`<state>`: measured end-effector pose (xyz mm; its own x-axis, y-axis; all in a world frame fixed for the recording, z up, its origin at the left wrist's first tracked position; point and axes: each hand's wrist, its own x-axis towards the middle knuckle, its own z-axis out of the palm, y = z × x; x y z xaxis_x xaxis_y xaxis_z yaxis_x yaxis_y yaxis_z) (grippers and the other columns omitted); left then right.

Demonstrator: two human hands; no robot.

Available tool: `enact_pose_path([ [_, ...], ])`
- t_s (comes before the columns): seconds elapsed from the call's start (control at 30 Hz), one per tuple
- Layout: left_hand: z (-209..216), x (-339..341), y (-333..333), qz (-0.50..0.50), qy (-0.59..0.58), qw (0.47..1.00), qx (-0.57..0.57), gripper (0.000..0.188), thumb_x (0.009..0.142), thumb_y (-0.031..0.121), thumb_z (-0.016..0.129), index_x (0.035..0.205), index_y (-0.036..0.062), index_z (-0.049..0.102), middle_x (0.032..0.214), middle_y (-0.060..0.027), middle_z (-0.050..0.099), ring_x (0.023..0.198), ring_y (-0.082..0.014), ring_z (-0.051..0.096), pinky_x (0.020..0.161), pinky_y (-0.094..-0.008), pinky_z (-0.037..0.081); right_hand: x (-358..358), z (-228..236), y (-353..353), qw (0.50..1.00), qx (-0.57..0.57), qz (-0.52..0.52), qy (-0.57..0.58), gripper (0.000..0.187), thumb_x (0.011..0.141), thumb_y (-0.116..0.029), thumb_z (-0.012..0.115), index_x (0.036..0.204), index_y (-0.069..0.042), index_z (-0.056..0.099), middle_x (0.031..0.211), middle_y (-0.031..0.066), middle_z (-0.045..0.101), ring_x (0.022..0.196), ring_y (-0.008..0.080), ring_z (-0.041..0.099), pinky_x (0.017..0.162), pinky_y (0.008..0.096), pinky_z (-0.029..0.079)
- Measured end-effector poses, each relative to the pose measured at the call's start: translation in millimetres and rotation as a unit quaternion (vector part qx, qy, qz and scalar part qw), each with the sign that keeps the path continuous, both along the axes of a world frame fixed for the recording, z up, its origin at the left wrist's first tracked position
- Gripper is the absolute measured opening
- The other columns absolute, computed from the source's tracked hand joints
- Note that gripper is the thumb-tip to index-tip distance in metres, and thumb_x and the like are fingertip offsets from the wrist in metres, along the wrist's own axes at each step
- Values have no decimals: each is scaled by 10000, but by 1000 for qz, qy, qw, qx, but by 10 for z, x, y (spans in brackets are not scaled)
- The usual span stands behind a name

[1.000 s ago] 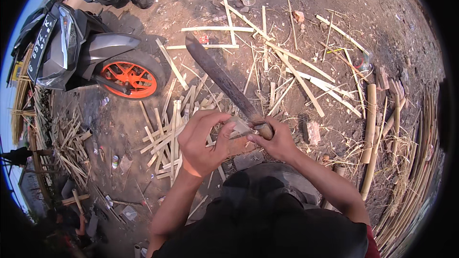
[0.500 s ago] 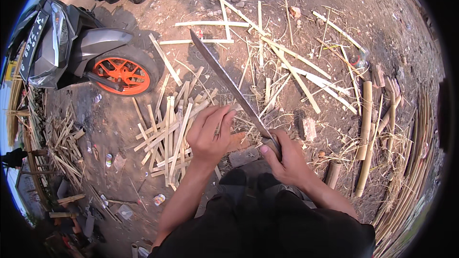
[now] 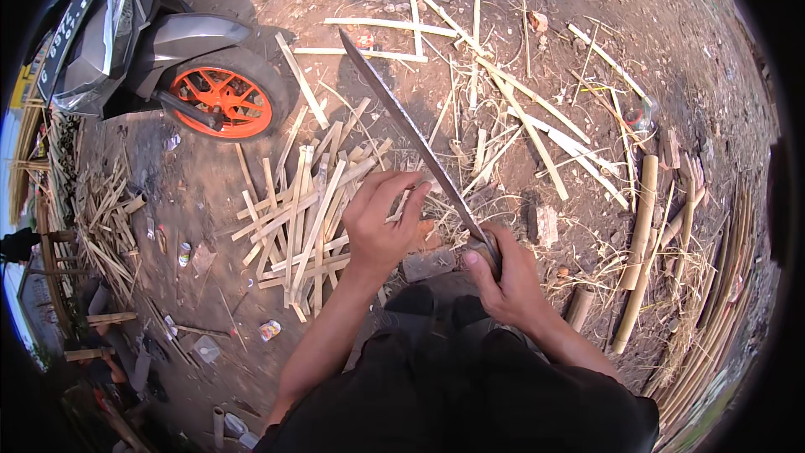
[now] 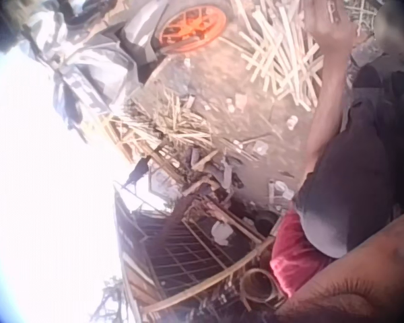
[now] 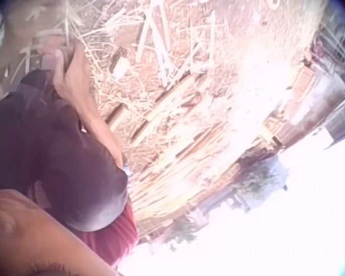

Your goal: The person shaves and strips thin pieces of bamboo with a knife while sitting on the ground.

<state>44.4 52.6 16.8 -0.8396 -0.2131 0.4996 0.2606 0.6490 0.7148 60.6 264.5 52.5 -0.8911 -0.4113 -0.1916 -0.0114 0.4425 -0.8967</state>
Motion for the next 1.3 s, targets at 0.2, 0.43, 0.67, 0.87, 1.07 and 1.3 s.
enact_pose_path([
  [0.2,20,17,20,-18,-20,998,50,209,751,18,812,940,11,723,874,-145,704,776,-279,709,656,-337,555,-10,91,11,1000,17,-4,-5,379,946,-214,634,1224,19,525,834,218,662,783,402,680,714,439,518],
  [0.43,66,-7,45,-41,13,999,20,191,756,1,800,937,12,739,854,-140,707,739,-253,710,631,-317,550,19,81,34,1000,19,-7,-20,345,945,-192,633,1205,10,532,822,215,659,772,391,682,707,431,515],
  [0.67,53,-8,38,-40,-9,999,36,201,750,-12,807,937,4,734,883,-145,713,792,-249,705,703,-315,545,26,49,14,1000,22,-5,-10,342,937,-185,642,1193,13,535,798,214,642,738,397,667,685,444,509],
  [0.87,61,-65,83,-26,6,999,30,193,746,-18,790,930,3,735,847,-136,701,732,-250,699,637,-315,543,-16,42,41,996,68,16,57,383,920,-171,654,1217,4,487,832,245,639,721,434,655,637,501,511],
  [1.07,205,-181,-146,-49,33,997,39,280,799,105,736,1032,-35,671,939,-167,678,826,-243,661,709,-341,522,-93,167,58,989,123,51,60,421,926,-180,635,1235,6,418,836,265,632,704,466,643,607,538,515],
  [1.3,1481,-1070,-250,-109,220,942,-227,349,850,139,629,1160,-21,629,1124,-162,620,1024,-268,579,931,-357,434,-129,190,55,986,155,44,37,382,945,-192,620,1186,33,426,739,274,616,655,474,630,588,537,495],
])
